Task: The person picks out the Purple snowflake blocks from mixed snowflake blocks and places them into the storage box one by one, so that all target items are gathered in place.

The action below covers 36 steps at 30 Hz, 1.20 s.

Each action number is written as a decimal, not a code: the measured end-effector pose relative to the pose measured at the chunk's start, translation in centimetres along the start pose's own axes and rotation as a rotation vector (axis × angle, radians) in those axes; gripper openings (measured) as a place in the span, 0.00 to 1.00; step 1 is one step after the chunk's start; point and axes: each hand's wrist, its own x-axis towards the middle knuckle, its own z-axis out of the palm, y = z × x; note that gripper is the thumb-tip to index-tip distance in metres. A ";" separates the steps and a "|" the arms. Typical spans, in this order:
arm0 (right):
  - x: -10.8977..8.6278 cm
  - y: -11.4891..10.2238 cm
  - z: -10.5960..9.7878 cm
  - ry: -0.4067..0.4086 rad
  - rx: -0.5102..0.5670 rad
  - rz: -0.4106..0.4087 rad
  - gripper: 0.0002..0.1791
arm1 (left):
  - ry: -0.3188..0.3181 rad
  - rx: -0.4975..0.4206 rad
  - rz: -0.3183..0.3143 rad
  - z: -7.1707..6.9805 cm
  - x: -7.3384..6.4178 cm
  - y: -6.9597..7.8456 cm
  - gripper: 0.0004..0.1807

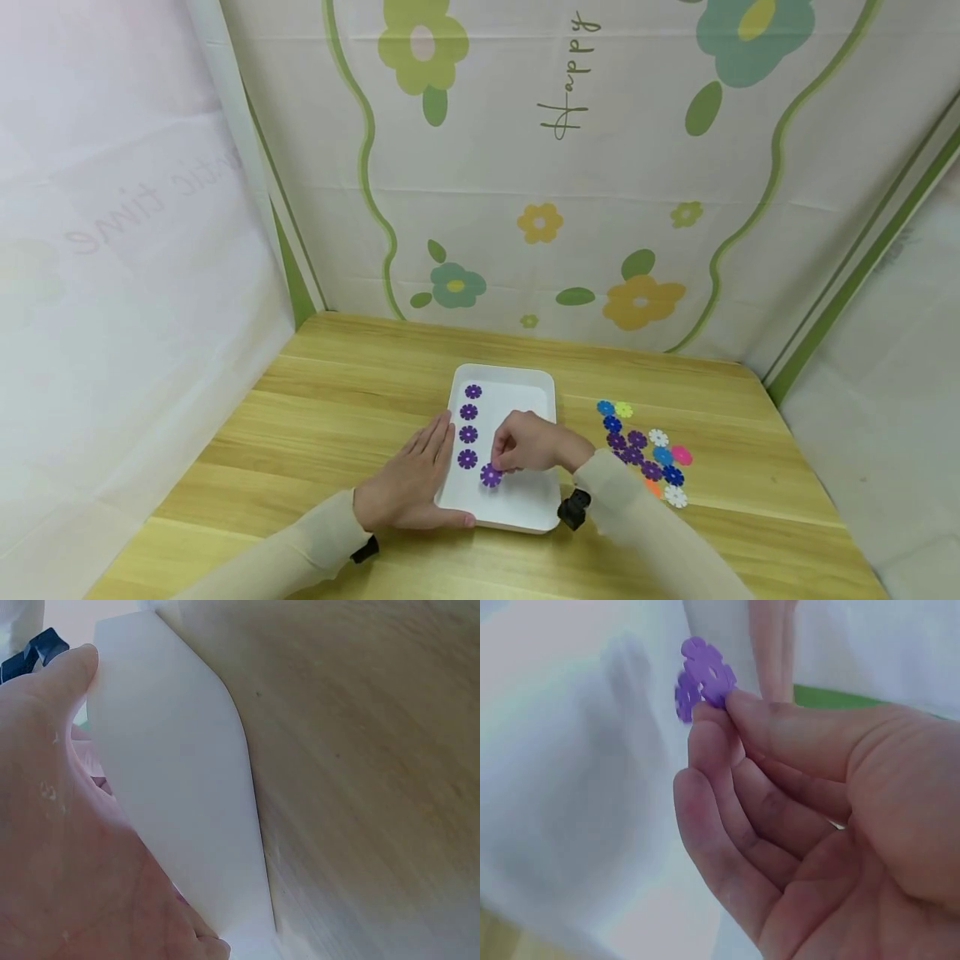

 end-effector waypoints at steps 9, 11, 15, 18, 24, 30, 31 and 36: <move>2.1 -0.6 3.3 0.025 0.009 -0.031 0.06 | 0.009 -0.012 0.009 0.1 0.0 0.1 0.75; 2.3 -0.6 3.7 0.029 0.020 -0.026 0.06 | 0.017 -0.008 0.015 0.1 0.0 0.1 0.74; 2.5 -0.6 4.2 0.040 0.022 -0.023 0.06 | 0.021 0.002 0.021 0.1 0.0 0.1 0.74; 2.6 -0.8 4.2 0.044 0.014 -0.023 0.06 | 0.019 -0.001 0.023 0.1 0.0 0.0 0.73; 2.1 -0.6 3.4 0.059 -0.023 -0.023 0.03 | 0.021 0.006 0.020 0.1 0.0 0.0 0.74; 0.5 0.6 1.1 0.091 -0.036 -0.048 0.04 | 0.008 -0.012 0.006 0.0 0.1 0.0 0.75; 0.1 0.8 0.5 0.096 -0.034 -0.048 0.05 | 0.007 -0.015 0.004 0.1 0.1 0.0 0.75; -2.6 2.0 -2.2 0.133 -0.038 -0.056 0.09 | 0.003 -0.019 0.005 0.1 0.0 0.1 0.75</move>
